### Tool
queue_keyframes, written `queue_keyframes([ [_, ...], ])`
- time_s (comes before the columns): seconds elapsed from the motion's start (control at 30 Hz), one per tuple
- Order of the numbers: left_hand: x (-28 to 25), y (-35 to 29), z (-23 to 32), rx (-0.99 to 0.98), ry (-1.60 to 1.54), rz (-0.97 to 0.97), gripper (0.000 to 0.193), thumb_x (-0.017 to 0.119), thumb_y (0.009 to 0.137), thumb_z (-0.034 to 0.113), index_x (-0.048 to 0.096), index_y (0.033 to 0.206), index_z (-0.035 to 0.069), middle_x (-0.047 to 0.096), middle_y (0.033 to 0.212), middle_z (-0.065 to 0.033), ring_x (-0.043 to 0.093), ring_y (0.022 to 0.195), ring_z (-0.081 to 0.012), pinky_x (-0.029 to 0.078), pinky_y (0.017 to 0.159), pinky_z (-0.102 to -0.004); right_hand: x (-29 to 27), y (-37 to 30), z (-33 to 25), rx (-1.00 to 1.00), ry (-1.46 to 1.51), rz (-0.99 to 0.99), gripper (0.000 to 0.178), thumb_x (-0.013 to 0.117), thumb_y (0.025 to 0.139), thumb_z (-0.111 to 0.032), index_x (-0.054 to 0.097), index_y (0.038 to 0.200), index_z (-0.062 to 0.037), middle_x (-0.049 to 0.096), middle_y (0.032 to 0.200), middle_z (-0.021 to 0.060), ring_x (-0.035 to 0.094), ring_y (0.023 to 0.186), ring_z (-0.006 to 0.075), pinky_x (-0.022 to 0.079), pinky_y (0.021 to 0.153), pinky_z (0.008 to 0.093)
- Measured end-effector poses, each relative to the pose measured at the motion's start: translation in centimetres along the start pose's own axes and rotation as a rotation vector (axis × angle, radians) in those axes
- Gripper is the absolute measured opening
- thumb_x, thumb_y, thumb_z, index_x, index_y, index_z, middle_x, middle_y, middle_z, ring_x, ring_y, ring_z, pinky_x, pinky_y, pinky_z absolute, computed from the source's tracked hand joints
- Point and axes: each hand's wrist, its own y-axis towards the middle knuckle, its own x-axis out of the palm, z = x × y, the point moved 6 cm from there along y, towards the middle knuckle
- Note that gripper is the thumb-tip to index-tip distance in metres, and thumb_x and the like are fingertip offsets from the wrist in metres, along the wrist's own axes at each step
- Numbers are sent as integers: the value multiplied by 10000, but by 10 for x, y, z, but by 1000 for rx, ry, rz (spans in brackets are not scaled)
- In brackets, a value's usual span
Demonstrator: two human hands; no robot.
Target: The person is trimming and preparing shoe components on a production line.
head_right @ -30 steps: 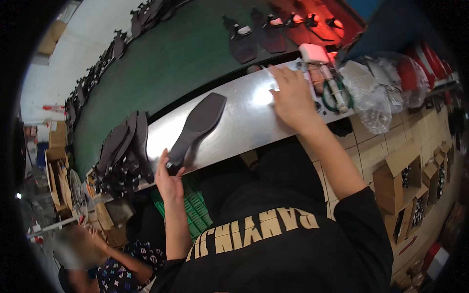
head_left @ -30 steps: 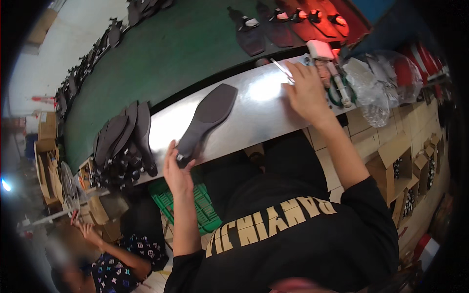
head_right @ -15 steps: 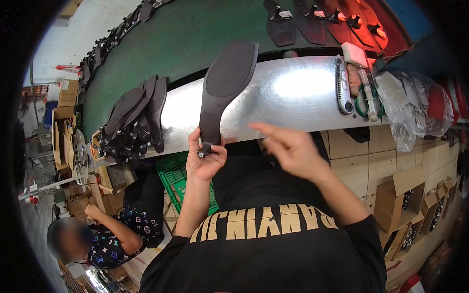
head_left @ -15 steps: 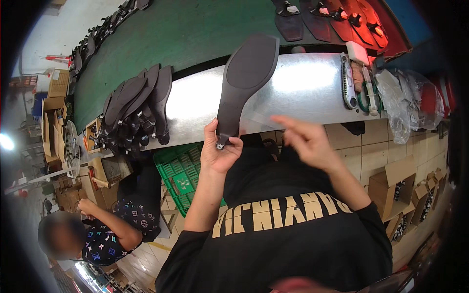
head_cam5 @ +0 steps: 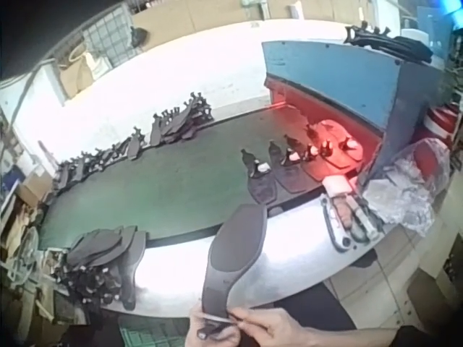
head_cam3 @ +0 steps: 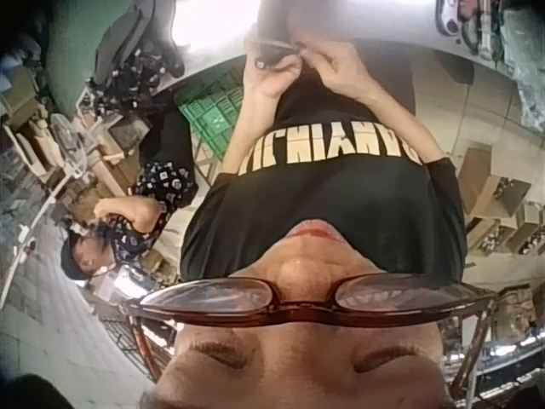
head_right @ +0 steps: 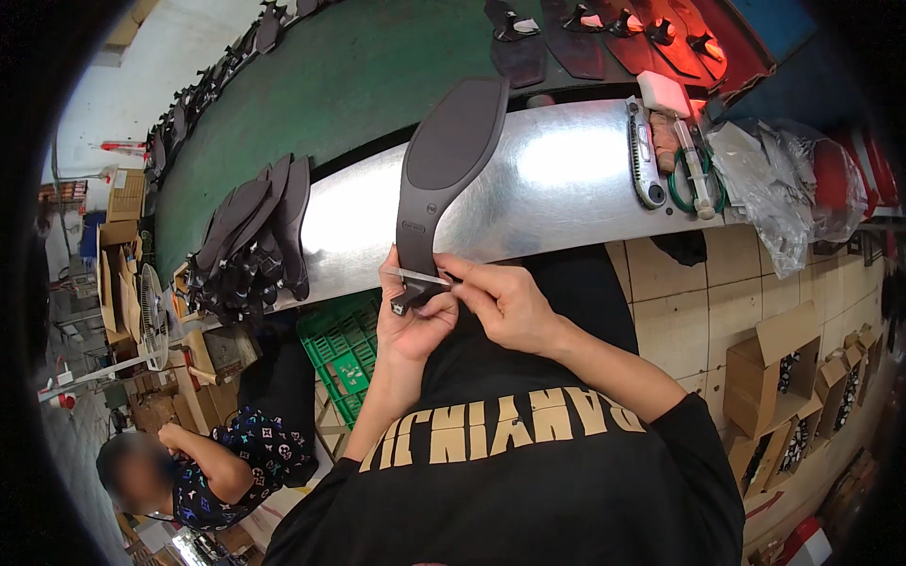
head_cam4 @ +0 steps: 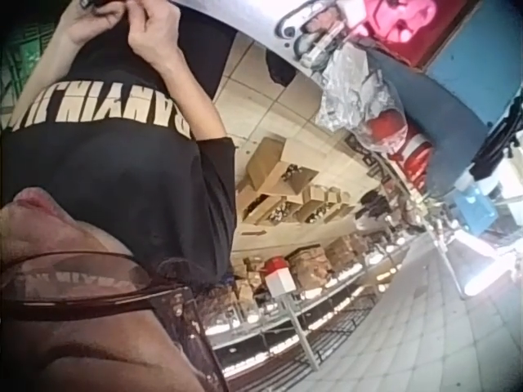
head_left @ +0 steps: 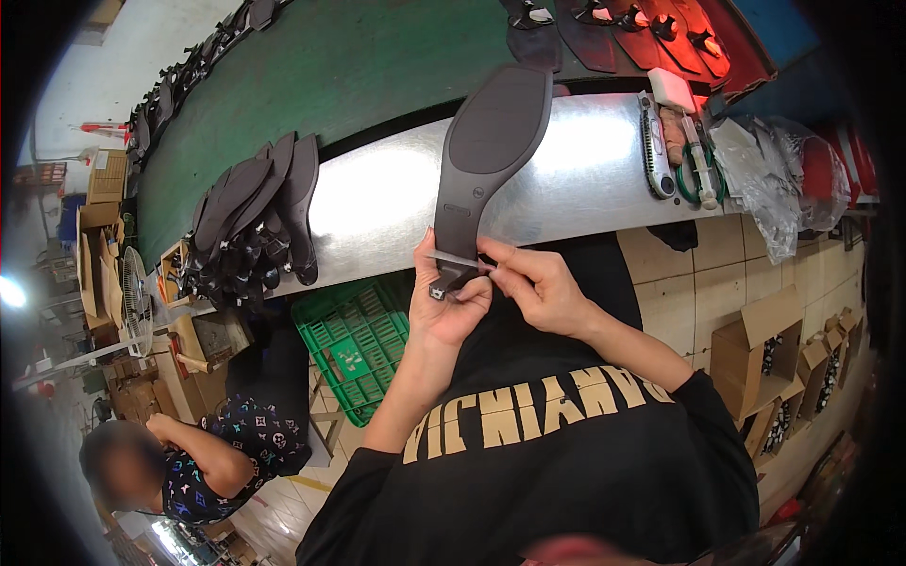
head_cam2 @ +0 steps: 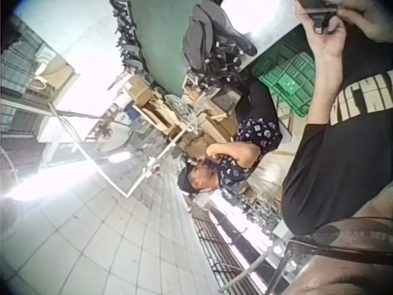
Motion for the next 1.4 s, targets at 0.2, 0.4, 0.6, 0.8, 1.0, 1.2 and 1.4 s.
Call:
queue_keyframes([
  [0.2,0,-5,19,293,231,148,342,604,913,449,611,859,111,633,758,-2,520,550,-95,305,388,-212,0,-10,9,430,468,-153,434,462,962,-63,438,1395,-58,586,718,33,485,582,52,396,546,191],
  [0.4,18,-28,42,1031,815,214,612,406,977,548,596,734,19,600,677,-61,523,554,-105,384,469,-231,30,-19,7,692,697,-305,544,463,980,-111,271,1489,-98,551,672,26,419,483,47,347,453,178],
  [0.6,15,-36,53,1096,858,144,766,276,990,584,597,642,-18,571,638,-63,485,570,-125,382,580,-238,31,-16,11,749,1016,-232,442,469,989,-156,400,1418,-80,523,662,26,412,460,57,314,402,183],
  [0.8,24,-41,63,1145,956,67,869,104,922,717,516,619,14,517,623,-57,460,579,-139,372,556,-222,20,-10,0,494,296,-224,250,501,971,-120,600,1175,-16,570,678,30,490,498,69,391,465,201],
  [1.0,31,-44,61,1150,980,53,973,56,901,737,575,600,-29,530,624,-68,490,618,-159,406,664,-245,16,0,-30,-141,-344,-37,106,630,827,-22,628,934,-15,633,774,126,635,674,298,499,571,345],
  [1.2,10,-17,56,556,352,-83,656,466,838,728,584,708,96,594,673,-38,499,501,-160,351,407,-250,29,-9,-54,-222,-371,-230,87,654,814,-47,599,881,-36,613,749,114,627,665,294,491,566,361],
  [1.4,1,-10,25,167,-19,-120,329,581,873,363,637,735,69,638,834,-66,612,856,-217,515,714,-350,8,6,-45,-130,-499,-7,53,626,846,-56,588,876,-36,605,740,122,616,657,316,484,563,383],
])
